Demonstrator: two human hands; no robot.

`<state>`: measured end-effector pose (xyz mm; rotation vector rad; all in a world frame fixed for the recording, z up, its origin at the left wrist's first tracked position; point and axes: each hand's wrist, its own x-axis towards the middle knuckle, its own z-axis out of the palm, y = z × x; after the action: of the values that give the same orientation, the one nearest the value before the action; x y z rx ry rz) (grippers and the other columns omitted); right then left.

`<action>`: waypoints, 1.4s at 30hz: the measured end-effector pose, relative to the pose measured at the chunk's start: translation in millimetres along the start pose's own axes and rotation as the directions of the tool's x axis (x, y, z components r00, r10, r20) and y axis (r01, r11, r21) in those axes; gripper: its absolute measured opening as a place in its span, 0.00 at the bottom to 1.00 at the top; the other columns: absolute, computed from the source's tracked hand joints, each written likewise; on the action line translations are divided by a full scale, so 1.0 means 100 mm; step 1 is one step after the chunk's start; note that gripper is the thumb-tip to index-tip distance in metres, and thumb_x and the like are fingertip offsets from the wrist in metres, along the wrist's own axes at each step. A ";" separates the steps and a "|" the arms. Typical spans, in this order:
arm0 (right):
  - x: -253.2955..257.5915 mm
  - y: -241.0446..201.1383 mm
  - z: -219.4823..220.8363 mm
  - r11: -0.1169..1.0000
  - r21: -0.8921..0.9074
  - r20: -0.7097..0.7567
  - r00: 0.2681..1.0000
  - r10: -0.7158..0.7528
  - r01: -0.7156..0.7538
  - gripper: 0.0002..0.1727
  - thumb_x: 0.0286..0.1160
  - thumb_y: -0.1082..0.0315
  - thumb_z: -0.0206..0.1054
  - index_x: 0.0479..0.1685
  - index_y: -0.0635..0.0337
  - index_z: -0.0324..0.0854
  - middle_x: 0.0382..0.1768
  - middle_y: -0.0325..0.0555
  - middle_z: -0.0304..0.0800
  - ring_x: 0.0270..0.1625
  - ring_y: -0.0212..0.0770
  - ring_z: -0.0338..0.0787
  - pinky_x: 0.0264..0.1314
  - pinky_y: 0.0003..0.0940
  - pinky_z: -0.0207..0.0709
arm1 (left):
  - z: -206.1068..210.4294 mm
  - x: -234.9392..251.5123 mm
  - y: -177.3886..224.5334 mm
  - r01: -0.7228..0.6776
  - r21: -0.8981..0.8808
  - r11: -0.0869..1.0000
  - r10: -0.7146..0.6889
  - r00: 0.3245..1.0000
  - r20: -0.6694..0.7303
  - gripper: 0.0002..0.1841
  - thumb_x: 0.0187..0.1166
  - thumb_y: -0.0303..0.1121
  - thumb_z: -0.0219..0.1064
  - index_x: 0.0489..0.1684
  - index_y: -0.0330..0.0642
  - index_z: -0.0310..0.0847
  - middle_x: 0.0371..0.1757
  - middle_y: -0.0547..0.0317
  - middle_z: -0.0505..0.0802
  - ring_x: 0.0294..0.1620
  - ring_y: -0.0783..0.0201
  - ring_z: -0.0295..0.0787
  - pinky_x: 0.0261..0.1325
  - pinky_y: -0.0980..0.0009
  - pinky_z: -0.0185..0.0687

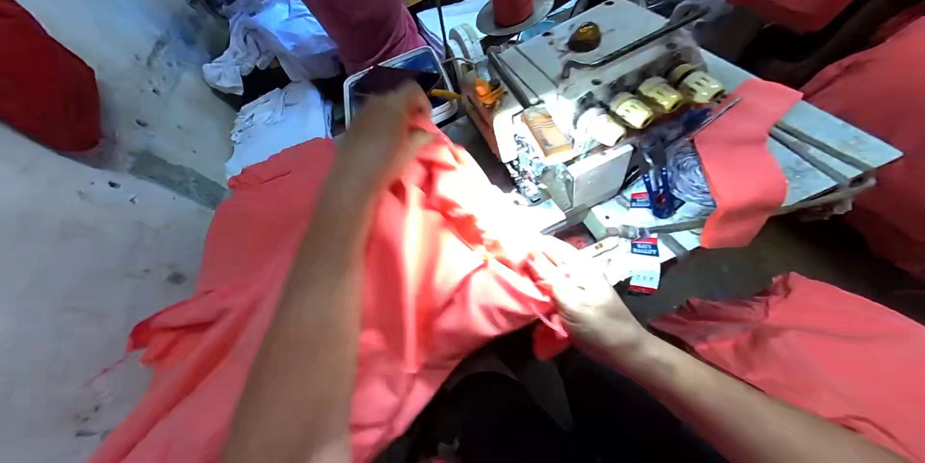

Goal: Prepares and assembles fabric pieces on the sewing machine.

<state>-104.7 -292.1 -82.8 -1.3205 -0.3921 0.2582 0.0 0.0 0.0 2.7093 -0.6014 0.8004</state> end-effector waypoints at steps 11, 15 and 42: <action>-0.26 0.54 -0.55 0.990 -0.109 -0.225 0.973 0.058 -0.084 0.10 0.84 0.74 0.55 0.42 0.61 0.83 0.31 0.26 0.86 0.36 0.13 0.85 0.45 0.11 0.79 | 0.47 0.25 1.09 0.667 0.212 0.714 -0.686 0.607 0.400 0.17 0.83 0.34 0.67 0.61 0.29 0.82 0.58 0.30 0.90 0.66 0.35 0.85 0.69 0.38 0.74; -0.25 0.55 -0.48 0.995 -0.102 -0.301 0.953 -0.007 -0.025 0.10 0.84 0.75 0.55 0.42 0.62 0.83 0.31 0.24 0.87 0.36 0.11 0.85 0.45 0.09 0.79 | 0.69 0.34 1.05 0.690 0.301 0.658 -0.751 0.572 0.330 0.20 0.80 0.37 0.68 0.64 0.32 0.81 0.60 0.35 0.90 0.67 0.38 0.86 0.68 0.38 0.76; -0.53 0.24 -0.74 0.971 -0.237 -0.209 0.977 -0.047 -0.004 0.19 0.91 0.63 0.50 0.48 0.69 0.83 0.28 0.29 0.78 0.25 0.13 0.73 0.30 0.11 0.71 | 0.60 -1.49 2.70 0.560 -0.646 0.518 -0.332 0.828 0.452 0.33 0.84 0.52 0.61 0.65 0.22 0.75 0.48 0.51 0.90 0.39 0.72 0.88 0.41 0.74 0.86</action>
<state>-121.1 -372.9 -127.9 -1.5608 -0.2598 0.0495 -209.2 -212.3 -100.2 1.9951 -0.1622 -0.0232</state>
